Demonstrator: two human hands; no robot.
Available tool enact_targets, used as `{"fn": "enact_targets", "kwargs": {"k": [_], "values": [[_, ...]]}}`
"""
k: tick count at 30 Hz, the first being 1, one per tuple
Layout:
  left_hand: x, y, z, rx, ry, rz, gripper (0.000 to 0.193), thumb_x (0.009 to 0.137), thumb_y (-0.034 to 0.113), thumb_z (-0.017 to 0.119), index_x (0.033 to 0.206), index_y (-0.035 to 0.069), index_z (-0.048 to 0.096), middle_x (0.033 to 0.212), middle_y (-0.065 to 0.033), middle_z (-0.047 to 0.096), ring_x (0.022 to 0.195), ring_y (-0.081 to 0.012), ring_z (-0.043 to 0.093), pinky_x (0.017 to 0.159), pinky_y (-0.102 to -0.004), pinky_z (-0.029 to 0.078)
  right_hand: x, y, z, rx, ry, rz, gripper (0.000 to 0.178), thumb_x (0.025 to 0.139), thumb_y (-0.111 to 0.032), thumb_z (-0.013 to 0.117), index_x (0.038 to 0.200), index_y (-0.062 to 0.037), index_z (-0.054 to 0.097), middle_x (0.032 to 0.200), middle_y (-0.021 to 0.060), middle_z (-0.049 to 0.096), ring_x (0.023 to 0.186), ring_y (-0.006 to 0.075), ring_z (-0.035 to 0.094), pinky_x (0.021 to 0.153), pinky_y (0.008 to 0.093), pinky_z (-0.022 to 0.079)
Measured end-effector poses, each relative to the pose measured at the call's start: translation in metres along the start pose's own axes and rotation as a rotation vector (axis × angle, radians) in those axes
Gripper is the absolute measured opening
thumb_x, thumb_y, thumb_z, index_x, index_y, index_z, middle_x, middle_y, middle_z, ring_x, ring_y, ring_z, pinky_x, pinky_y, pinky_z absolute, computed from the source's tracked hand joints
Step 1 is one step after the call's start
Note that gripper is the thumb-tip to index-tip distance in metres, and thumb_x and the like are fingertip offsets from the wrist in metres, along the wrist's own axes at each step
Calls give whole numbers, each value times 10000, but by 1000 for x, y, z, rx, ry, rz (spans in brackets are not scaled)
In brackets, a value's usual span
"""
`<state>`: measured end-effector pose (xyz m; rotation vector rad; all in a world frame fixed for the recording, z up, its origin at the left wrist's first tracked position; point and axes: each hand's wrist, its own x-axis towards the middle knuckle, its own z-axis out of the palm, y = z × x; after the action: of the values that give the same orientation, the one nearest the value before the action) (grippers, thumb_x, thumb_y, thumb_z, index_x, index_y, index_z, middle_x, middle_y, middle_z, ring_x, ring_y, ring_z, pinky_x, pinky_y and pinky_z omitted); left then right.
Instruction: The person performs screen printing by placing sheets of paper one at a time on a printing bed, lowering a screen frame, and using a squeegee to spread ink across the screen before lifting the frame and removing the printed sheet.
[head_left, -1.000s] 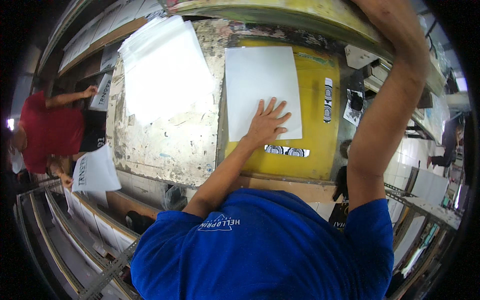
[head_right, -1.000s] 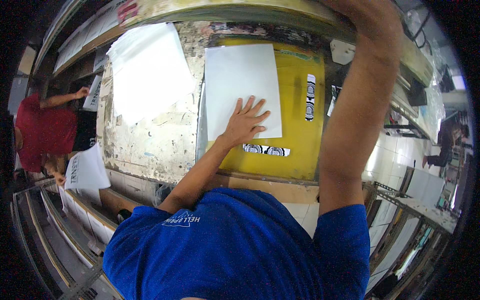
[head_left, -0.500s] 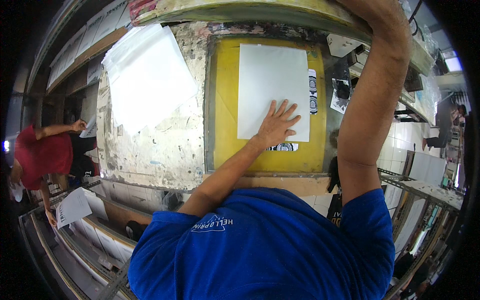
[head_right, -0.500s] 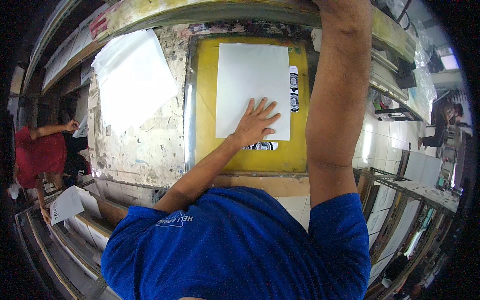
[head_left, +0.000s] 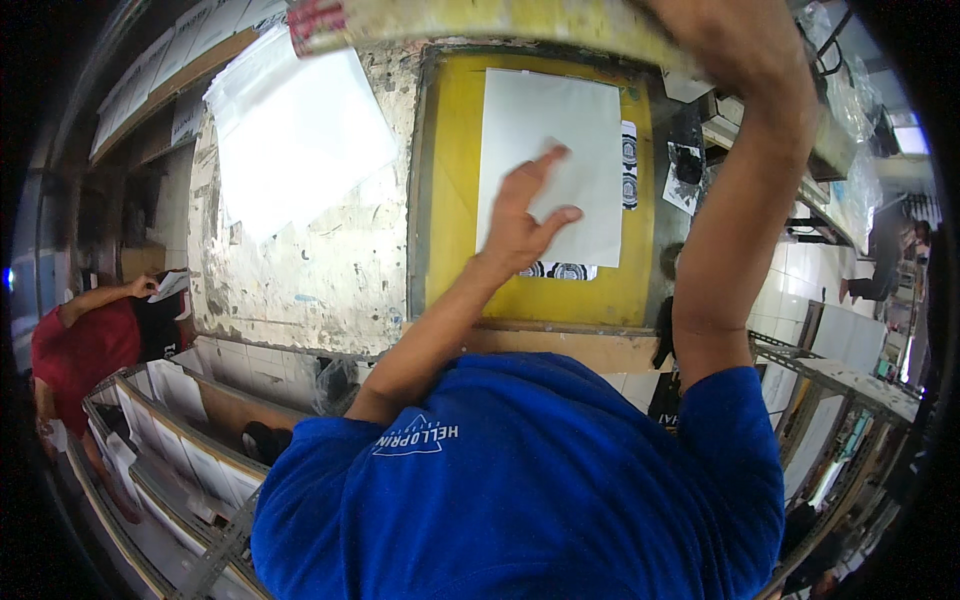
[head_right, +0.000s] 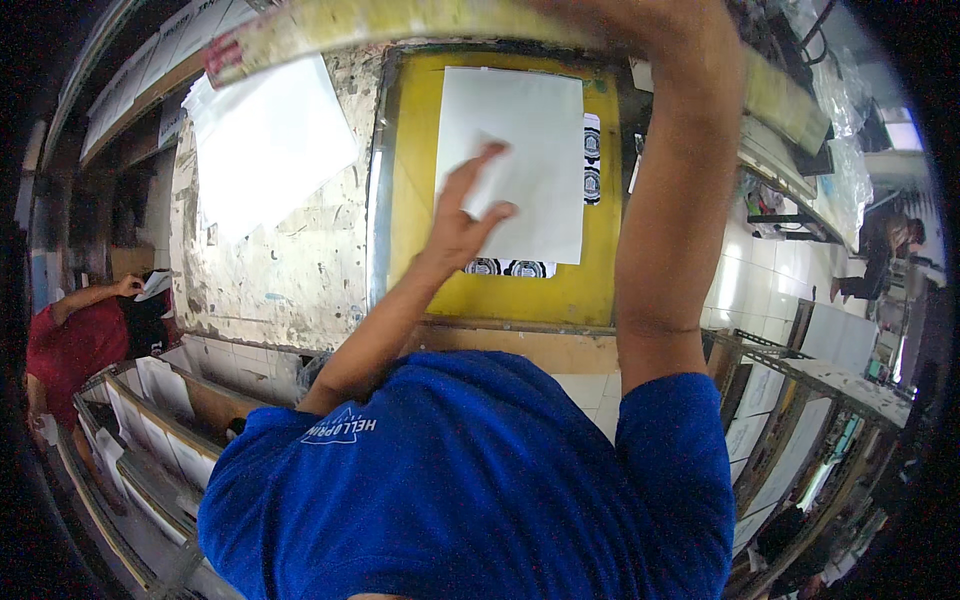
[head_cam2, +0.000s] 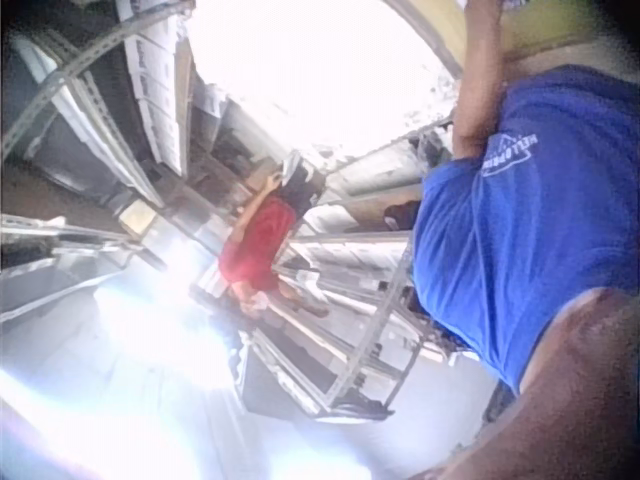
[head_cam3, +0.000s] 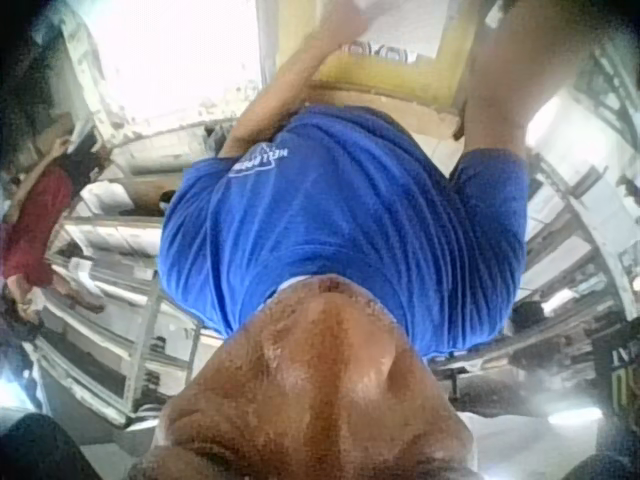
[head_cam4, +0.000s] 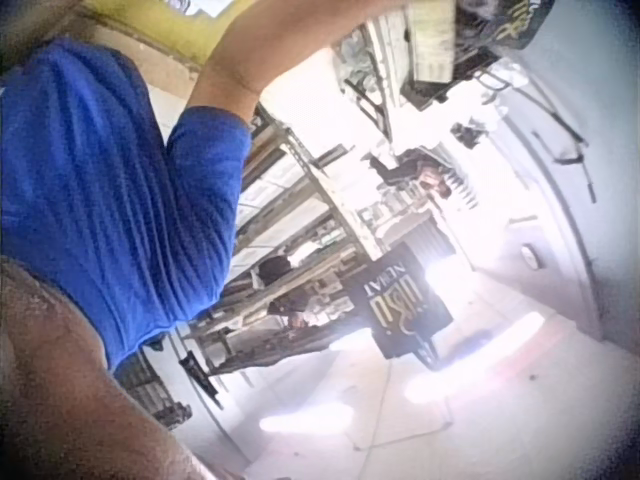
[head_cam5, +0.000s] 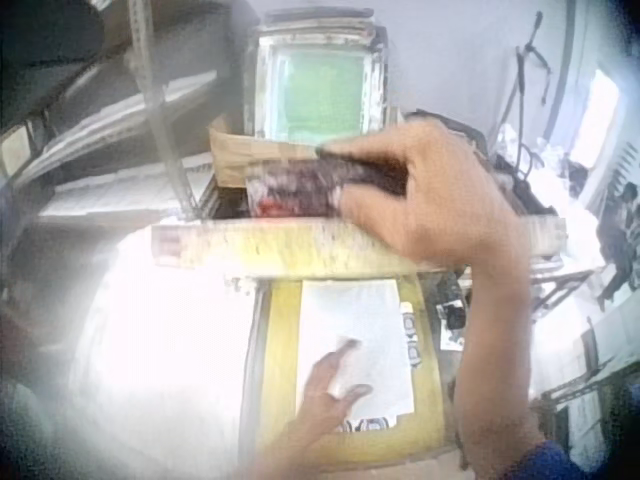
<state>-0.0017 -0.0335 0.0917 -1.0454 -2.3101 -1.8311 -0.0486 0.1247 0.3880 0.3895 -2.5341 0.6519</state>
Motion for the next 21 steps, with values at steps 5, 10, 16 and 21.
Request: {"fn": "enact_targets", "kwargs": {"k": [5,10,16,21], "values": [[-4,63,-86,-693,669,77,1027,617,227,992,1439,-51,443,1289,-153,615,1248,-277,586,1104,-432,434,-82,-3,34,-149,-3,-99,584,672,-85,823,1246,-141,738,926,167,708,806,326,677,753,373,546],[-113,29,-96,-462,458,-559,972,642,114,964,1454,-68,463,1358,-130,577,1221,-250,583,1080,-410,463,-164,-11,80,-63,-86,65,523,747,-196,791,1264,-234,729,824,121,605,732,319,590,678,418,483],[-174,-37,-81,160,315,-309,946,596,170,953,1427,-4,537,1472,-190,511,1299,-342,514,1096,-458,418,-251,37,176,121,-283,199,640,733,-178,803,1354,-233,661,941,108,618,816,317,581,801,450,430],[-179,-46,-82,527,217,-318,853,604,215,911,1387,61,609,1551,-220,418,1364,-408,420,1128,-491,349,-262,36,204,-104,-487,283,798,649,-106,789,1416,-200,590,1102,104,574,1061,286,524,976,483,303]]}}
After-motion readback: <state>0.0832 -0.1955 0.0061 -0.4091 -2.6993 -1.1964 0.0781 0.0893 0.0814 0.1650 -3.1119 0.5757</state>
